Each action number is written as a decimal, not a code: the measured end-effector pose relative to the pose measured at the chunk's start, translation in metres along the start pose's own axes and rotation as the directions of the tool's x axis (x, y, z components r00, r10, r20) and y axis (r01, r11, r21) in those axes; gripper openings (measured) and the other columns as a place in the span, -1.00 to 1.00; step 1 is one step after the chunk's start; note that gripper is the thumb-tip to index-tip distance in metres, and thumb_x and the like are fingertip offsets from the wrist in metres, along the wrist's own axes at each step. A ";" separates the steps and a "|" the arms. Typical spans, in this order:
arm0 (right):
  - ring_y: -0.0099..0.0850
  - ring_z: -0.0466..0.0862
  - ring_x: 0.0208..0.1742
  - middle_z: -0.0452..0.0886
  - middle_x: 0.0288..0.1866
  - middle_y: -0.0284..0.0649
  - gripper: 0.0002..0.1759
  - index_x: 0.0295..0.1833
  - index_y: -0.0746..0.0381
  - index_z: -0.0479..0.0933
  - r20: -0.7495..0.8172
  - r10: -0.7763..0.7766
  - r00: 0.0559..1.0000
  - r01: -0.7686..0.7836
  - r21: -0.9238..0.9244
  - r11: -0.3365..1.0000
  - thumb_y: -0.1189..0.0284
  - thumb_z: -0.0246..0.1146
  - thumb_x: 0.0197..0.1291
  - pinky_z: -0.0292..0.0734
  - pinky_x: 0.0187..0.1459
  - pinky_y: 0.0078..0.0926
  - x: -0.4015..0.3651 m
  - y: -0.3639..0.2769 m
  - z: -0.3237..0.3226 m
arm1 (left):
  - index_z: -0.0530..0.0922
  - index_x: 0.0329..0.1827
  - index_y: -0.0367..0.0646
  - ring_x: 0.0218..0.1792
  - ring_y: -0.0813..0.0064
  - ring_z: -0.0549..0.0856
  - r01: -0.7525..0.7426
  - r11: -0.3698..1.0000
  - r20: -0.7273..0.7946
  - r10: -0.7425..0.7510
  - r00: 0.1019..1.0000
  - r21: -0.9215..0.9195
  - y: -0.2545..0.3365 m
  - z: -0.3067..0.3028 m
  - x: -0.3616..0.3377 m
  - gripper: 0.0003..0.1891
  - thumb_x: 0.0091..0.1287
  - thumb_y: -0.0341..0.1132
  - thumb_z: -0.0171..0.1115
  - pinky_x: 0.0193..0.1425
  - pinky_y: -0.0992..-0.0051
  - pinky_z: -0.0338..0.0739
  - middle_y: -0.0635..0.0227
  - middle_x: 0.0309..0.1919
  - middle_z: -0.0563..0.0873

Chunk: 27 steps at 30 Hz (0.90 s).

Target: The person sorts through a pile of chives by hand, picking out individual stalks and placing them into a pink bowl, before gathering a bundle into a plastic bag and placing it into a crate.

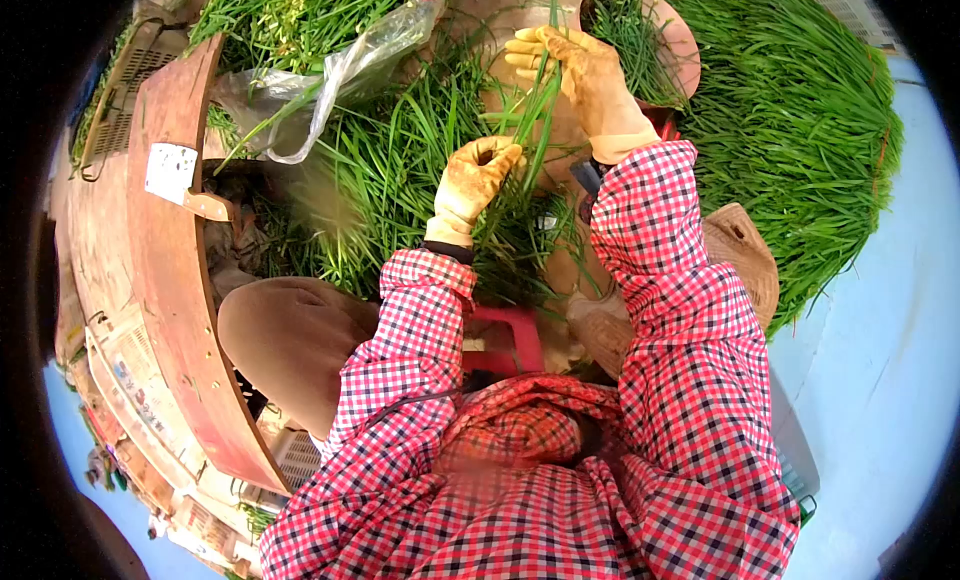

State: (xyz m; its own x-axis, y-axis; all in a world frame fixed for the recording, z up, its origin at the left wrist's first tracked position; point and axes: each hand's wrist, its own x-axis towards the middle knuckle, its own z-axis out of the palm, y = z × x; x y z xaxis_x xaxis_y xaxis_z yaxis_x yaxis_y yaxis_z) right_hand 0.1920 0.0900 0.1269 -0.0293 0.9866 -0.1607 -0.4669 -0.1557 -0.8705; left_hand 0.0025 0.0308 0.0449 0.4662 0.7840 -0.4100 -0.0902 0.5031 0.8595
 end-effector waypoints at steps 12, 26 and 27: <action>-0.01 0.64 0.01 0.58 0.02 0.16 -0.59 0.08 0.48 0.43 -0.046 0.013 0.999 -0.011 0.035 0.999 0.32 0.12 0.33 0.55 0.06 -0.14 0.018 0.017 -0.042 | 0.53 0.08 -0.27 -0.33 0.61 0.69 0.016 0.980 0.269 0.038 0.962 -0.198 0.010 -0.007 -0.010 -0.37 0.30 0.18 0.15 -0.47 0.71 0.28 0.41 -0.31 0.72; -0.08 0.61 0.07 0.54 0.09 0.16 -0.43 0.19 0.51 0.35 -0.129 -0.032 0.991 0.031 -0.010 0.999 0.20 0.10 0.36 0.49 0.15 -0.19 0.010 0.017 -0.028 | 0.55 0.00 -0.24 -0.49 0.59 0.63 -0.098 0.941 -0.115 0.064 0.991 -0.323 -0.011 0.002 -0.003 -0.61 0.33 -0.08 0.22 -0.42 0.64 0.47 0.35 -0.38 0.71; -0.08 0.61 0.07 0.54 0.09 0.16 -0.44 0.19 0.52 0.35 -0.137 -0.040 0.990 0.040 -0.003 0.999 0.20 0.09 0.36 0.50 0.15 -0.19 0.011 0.017 -0.028 | 0.55 0.01 -0.24 -0.50 0.59 0.62 -0.093 0.938 -0.102 0.062 0.993 -0.334 -0.010 0.003 -0.004 -0.61 0.34 -0.08 0.22 -0.42 0.63 0.48 0.36 -0.39 0.70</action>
State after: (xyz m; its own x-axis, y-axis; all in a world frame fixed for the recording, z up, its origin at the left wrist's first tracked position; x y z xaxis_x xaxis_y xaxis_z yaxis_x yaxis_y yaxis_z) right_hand 0.2082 0.0968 0.0973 0.1112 0.9759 -0.1879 -0.4648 -0.1160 -0.8778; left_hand 0.0039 0.0214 0.0393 0.3675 0.8465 -0.3852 -0.4216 0.5208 0.7423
